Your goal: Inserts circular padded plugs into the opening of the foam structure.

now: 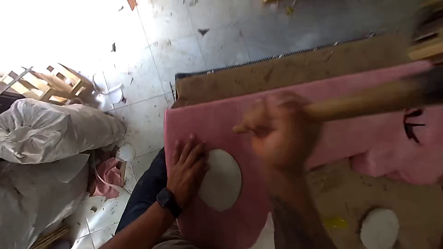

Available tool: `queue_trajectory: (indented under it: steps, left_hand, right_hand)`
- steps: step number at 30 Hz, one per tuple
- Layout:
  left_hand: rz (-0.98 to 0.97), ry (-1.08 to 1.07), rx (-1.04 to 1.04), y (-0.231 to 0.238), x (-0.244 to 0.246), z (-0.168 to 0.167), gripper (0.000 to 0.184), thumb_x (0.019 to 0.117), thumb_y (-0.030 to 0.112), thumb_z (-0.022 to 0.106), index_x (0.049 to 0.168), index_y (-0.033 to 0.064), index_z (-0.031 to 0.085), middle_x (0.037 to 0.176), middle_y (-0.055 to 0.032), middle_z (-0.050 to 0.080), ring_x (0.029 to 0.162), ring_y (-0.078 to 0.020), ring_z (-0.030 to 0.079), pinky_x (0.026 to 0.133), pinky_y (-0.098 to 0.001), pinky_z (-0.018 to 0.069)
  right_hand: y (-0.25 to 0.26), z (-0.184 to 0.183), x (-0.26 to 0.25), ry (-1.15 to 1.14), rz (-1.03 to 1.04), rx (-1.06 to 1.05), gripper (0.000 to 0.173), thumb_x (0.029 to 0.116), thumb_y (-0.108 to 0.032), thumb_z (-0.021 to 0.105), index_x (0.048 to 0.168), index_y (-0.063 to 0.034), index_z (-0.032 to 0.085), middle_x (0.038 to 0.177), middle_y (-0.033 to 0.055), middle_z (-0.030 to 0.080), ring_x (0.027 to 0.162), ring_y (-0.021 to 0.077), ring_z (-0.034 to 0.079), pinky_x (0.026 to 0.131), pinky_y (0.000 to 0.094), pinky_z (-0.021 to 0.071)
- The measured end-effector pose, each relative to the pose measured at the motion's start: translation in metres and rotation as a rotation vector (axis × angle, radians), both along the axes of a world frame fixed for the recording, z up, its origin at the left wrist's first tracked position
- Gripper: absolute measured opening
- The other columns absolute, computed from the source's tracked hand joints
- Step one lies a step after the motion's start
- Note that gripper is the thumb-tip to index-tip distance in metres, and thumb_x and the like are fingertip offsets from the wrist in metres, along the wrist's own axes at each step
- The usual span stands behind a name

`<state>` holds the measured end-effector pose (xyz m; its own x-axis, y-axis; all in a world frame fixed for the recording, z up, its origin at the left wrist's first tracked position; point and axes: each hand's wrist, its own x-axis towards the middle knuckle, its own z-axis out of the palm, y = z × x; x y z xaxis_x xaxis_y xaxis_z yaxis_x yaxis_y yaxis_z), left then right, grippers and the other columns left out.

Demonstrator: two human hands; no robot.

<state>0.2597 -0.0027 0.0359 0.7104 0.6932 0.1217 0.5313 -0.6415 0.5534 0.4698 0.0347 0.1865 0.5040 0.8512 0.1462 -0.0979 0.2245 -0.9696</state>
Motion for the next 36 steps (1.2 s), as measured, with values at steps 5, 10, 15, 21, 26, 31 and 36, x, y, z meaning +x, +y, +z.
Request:
queue_trajectory:
  steps: [5, 10, 15, 21, 26, 31, 36]
  left_hand:
    - [0.008, 0.009, -0.004, -0.006, -0.003, -0.001, 0.030, 0.1043, 0.040, 0.056, 0.123, 0.0249, 0.074, 0.156, 0.0070, 0.050, 0.157, -0.0228, 0.024, 0.128, -0.0603, 0.0177]
    - [0.000, -0.002, 0.009, 0.003, 0.000, -0.003, 0.030, 0.1050, 0.041, 0.054, 0.121, 0.0263, 0.075, 0.152, 0.0073, 0.054, 0.154, -0.0219, 0.030, 0.127, -0.0604, 0.0212]
    - [-0.001, 0.001, -0.013, -0.002, -0.003, -0.004, 0.025, 0.1046, 0.036, 0.056, 0.117, 0.0249, 0.075, 0.154, 0.0072, 0.052, 0.156, -0.0223, 0.026, 0.128, -0.0602, 0.0194]
    - [-0.027, 0.007, -0.023, -0.007, -0.013, -0.001, 0.029, 0.1053, 0.037, 0.053, 0.123, 0.0260, 0.074, 0.152, 0.0065, 0.054, 0.155, -0.0221, 0.029, 0.127, -0.0597, 0.0194]
    - [-0.036, -0.012, 0.017, -0.006, -0.009, -0.002, 0.031, 0.1034, 0.038, 0.056, 0.125, 0.0242, 0.074, 0.155, 0.0061, 0.051, 0.156, -0.0237, 0.027, 0.129, -0.0588, 0.0153]
    - [-0.026, 0.044, 0.034, -0.013, -0.008, -0.002, 0.032, 0.1025, 0.039, 0.057, 0.126, 0.0239, 0.073, 0.155, 0.0052, 0.051, 0.156, -0.0237, 0.024, 0.129, -0.0586, 0.0119]
    - [-0.117, 0.103, 0.047, -0.009, -0.017, 0.009, 0.038, 0.1036, 0.040, 0.053, 0.135, 0.0249, 0.068, 0.160, 0.0068, 0.045, 0.158, -0.0225, 0.019, 0.129, -0.0588, 0.0102]
  right_hand:
    - [-0.029, -0.073, -0.017, 0.024, -0.073, -0.142, 0.033, 0.1052, -0.032, 0.052, 0.076, -0.0162, 0.053, 0.054, -0.0031, 0.040, 0.041, 0.0103, 0.039, 0.039, 0.0272, 0.0373]
    - [-0.003, 0.004, 0.015, -0.025, -0.051, -0.104, 0.031, 0.1052, -0.027, 0.048, 0.077, -0.0168, 0.054, 0.058, -0.0022, 0.047, 0.048, 0.0149, 0.049, 0.048, 0.0350, 0.0489]
    - [-0.031, -0.079, -0.017, -0.023, -0.094, -0.067, 0.032, 0.1050, -0.031, 0.052, 0.077, -0.0165, 0.054, 0.054, -0.0031, 0.042, 0.041, 0.0104, 0.041, 0.039, 0.0276, 0.0388]
    - [-0.063, -0.012, 0.031, -0.079, -0.168, -0.269, 0.025, 0.1063, -0.034, 0.052, 0.087, -0.0194, 0.057, 0.062, -0.0037, 0.049, 0.049, 0.0116, 0.048, 0.047, 0.0299, 0.0475]
    - [-0.217, -0.024, 0.064, -0.339, -0.499, -0.755, 0.032, 0.1046, -0.042, 0.057, 0.118, -0.0137, 0.062, 0.075, 0.0051, 0.057, 0.052, 0.0187, 0.053, 0.046, 0.0346, 0.0503]
    - [-0.398, -0.068, -0.005, -0.177, -0.638, -1.000, 0.039, 0.1063, -0.034, 0.055, 0.125, -0.0006, 0.062, 0.076, 0.0086, 0.062, 0.054, 0.0199, 0.057, 0.047, 0.0366, 0.0525]
    - [-0.370, -0.014, -0.044, -0.030, -0.381, -0.749, 0.040, 0.1079, -0.046, 0.045, 0.125, -0.0096, 0.049, 0.076, 0.0034, 0.056, 0.051, 0.0195, 0.056, 0.044, 0.0382, 0.0548]
